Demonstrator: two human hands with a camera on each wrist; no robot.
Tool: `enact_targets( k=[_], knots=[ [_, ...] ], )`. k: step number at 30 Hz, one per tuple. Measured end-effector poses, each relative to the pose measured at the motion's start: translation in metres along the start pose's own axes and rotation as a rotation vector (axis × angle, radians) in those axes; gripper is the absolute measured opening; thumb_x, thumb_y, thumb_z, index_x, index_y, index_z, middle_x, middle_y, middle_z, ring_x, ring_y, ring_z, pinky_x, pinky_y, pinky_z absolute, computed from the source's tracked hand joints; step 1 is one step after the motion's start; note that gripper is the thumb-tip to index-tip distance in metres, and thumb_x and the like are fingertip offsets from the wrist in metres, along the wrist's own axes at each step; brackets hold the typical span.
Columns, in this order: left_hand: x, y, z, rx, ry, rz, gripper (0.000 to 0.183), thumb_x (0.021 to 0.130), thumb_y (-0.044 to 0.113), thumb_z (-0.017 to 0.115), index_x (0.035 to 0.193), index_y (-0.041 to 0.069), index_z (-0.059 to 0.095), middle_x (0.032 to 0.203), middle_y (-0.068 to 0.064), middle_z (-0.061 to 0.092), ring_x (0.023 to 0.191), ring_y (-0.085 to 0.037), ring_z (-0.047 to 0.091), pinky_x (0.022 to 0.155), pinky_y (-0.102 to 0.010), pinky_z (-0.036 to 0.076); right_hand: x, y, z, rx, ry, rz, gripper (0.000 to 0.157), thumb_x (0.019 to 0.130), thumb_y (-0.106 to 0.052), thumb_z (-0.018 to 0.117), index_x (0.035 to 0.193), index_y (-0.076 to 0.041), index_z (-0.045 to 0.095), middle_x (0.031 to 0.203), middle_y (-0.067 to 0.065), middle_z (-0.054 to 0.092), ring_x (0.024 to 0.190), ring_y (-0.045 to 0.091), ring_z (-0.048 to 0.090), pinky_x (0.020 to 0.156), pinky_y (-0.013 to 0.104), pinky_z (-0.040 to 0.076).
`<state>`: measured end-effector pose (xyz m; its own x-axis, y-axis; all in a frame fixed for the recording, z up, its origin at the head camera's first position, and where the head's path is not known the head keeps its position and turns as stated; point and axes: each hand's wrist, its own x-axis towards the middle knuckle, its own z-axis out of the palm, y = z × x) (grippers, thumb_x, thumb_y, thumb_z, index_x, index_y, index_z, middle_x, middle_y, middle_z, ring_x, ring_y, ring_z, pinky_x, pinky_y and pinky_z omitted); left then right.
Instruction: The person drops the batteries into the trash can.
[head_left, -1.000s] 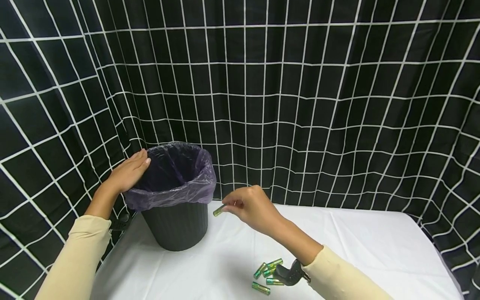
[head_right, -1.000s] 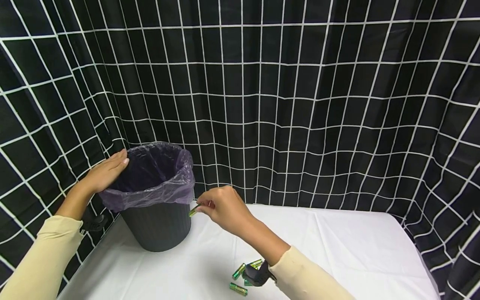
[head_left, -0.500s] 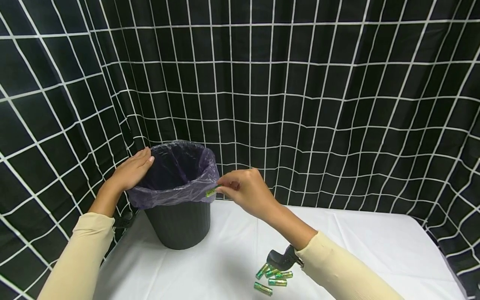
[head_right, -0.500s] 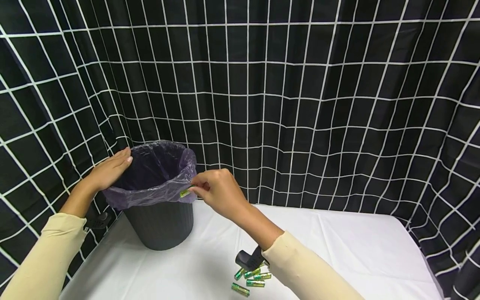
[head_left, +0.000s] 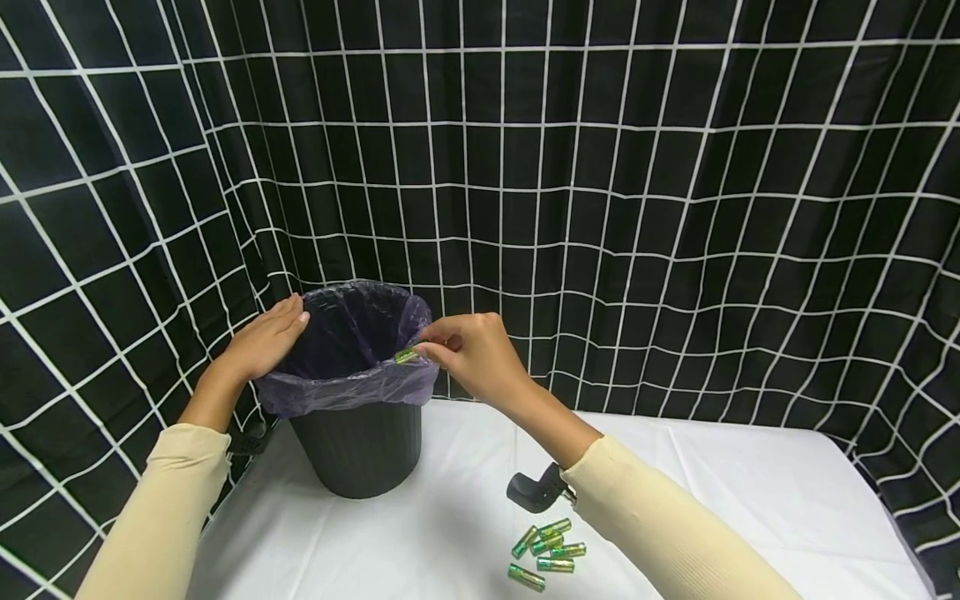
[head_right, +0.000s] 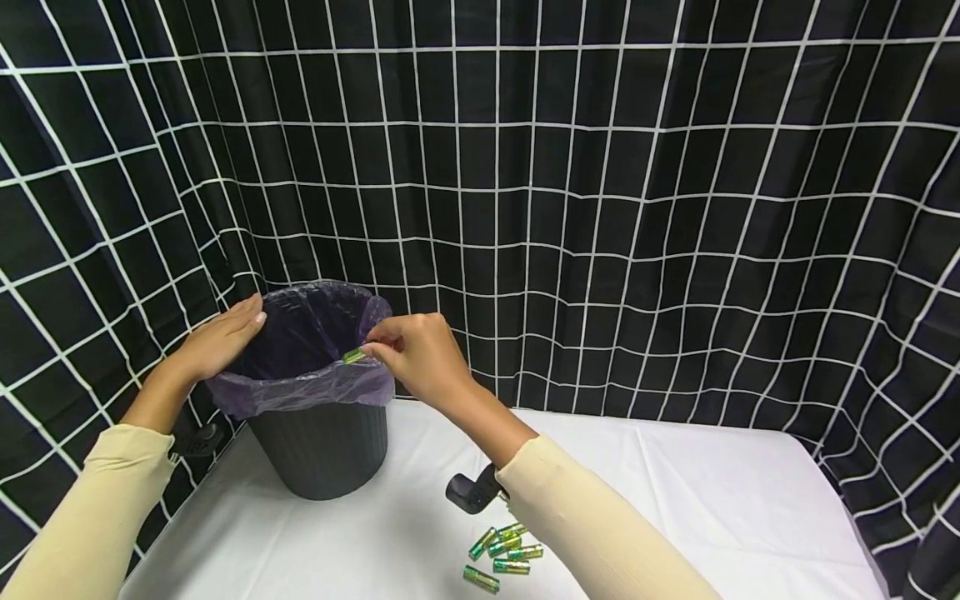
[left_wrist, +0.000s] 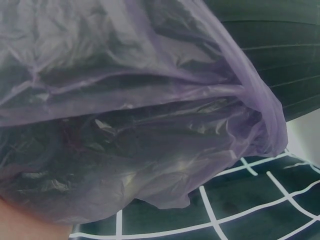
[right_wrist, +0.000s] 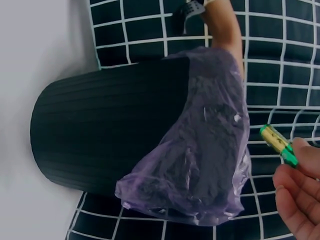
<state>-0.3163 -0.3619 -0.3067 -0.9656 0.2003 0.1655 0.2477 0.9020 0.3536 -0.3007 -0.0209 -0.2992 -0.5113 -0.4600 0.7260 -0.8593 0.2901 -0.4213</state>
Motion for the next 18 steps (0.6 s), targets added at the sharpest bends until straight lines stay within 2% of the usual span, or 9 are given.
enact_targets(
  k=[7, 18],
  knots=[
    [-0.001, -0.001, 0.003, -0.021, -0.001, -0.006, 0.067, 0.113, 0.039, 0.019, 0.156, -0.012, 0.015, 0.164, -0.03, 0.012, 0.153, -0.045, 0.009, 0.123, -0.057, 0.012, 0.007, 0.006, 0.01, -0.006, 0.0, 0.064, 0.009, 0.087, -0.008, 0.081, 0.09, 0.0, 0.08, 0.084, 0.008, 0.077, 0.066, 0.011, 0.071, 0.058, 0.017, 0.055],
    [0.002, -0.002, 0.001, -0.009, 0.008, -0.002, 0.067, 0.112, 0.039, 0.019, 0.155, -0.012, 0.017, 0.164, -0.03, 0.013, 0.153, -0.045, 0.01, 0.123, -0.057, 0.012, 0.023, 0.013, 0.018, -0.076, -0.02, 0.046, 0.01, 0.086, -0.009, 0.081, 0.089, 0.001, 0.08, 0.083, 0.007, 0.077, 0.068, 0.015, 0.072, 0.061, 0.017, 0.055]
  ],
)
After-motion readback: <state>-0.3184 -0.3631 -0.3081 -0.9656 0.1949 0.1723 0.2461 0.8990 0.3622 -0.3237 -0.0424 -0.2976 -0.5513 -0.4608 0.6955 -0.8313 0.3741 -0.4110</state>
